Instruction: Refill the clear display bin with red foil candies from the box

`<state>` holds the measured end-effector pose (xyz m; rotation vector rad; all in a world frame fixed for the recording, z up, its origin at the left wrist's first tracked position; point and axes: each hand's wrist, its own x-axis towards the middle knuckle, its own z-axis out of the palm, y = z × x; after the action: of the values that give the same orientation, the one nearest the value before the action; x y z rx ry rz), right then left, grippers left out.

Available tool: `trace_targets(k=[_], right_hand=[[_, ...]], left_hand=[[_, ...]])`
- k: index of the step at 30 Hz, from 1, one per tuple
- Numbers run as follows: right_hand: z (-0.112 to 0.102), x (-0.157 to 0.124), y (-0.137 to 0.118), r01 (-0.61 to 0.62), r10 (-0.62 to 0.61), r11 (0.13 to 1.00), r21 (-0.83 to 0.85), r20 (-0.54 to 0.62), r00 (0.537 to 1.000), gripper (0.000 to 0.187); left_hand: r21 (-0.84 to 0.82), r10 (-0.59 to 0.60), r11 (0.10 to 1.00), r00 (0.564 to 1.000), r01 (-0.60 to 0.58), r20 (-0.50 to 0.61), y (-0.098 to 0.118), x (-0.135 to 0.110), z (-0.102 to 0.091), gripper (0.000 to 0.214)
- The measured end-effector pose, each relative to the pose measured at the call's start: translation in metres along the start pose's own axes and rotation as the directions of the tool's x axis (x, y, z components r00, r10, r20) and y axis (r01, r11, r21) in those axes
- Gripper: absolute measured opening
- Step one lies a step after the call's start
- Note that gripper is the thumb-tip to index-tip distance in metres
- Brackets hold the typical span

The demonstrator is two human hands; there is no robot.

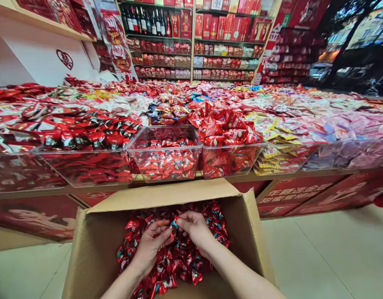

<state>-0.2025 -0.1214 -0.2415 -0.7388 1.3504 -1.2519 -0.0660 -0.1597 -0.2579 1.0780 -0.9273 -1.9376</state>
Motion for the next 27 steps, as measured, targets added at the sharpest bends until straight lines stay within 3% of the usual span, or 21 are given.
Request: trace_targets(k=[6, 9, 12, 14, 17, 19, 23, 24, 25, 27], right_hand=[[0.004, 0.002, 0.008, -0.007, 0.007, 1.000, -0.010, 0.004, 1.000, 0.026], [0.009, -0.001, 0.012, 0.142, -0.140, 0.972, -0.187, 0.022, 0.990, 0.020], [0.012, -0.011, 0.007, 0.349, -0.358, 0.830, -0.434, 0.065, 0.932, 0.013], [0.013, -0.021, -0.007, 0.544, -0.540, 0.637, -0.545, 0.188, 0.821, 0.017], [0.017, -0.037, -0.052, 0.838, -0.731, 0.284, -0.466, 0.460, 0.504, 0.031], [0.022, -0.041, -0.099, 0.903, -0.786, 0.120, -0.413, 0.516, 0.340, 0.038], [0.032, -0.007, -0.204, 0.789, -0.879, -0.055, -0.612, 0.405, 0.253, 0.025], [0.035, 0.012, -0.224, 0.729, -0.867, -0.084, -0.680, 0.410, 0.283, 0.021], [0.038, 0.033, -0.241, 0.631, -0.826, -0.081, -0.772, 0.406, 0.390, 0.020], [0.044, 0.076, -0.261, 0.401, -0.636, -0.048, -0.915, 0.338, 0.694, 0.020]], left_hand=[[0.009, 0.010, 1.000, 1.000, -0.010, 0.001, -0.002, -0.001, -0.002, 0.027], [0.017, -0.018, 1.000, 1.000, 0.018, 0.004, -0.004, -0.001, -0.003, 0.029], [0.035, -0.022, 0.999, 0.999, 0.021, 0.024, -0.007, 0.002, -0.006, 0.033], [0.022, -0.020, 1.000, 0.999, 0.020, 0.029, -0.010, 0.006, -0.010, 0.033], [-0.096, -0.016, 0.995, 0.999, 0.019, 0.037, -0.012, 0.013, -0.015, 0.031], [-0.158, -0.011, 0.987, 1.000, 0.015, 0.027, -0.014, 0.018, -0.017, 0.032], [-0.195, -0.062, 0.979, 0.998, 0.062, 0.008, -0.020, 0.026, -0.024, 0.036], [-0.213, -0.075, 0.974, 0.997, 0.074, 0.005, -0.022, 0.028, -0.026, 0.038], [-0.224, -0.086, 0.971, 0.996, 0.084, 0.001, -0.025, 0.031, -0.029, 0.040], [-0.211, -0.092, 0.974, 0.996, 0.088, -0.013, -0.030, 0.036, -0.035, 0.042]])
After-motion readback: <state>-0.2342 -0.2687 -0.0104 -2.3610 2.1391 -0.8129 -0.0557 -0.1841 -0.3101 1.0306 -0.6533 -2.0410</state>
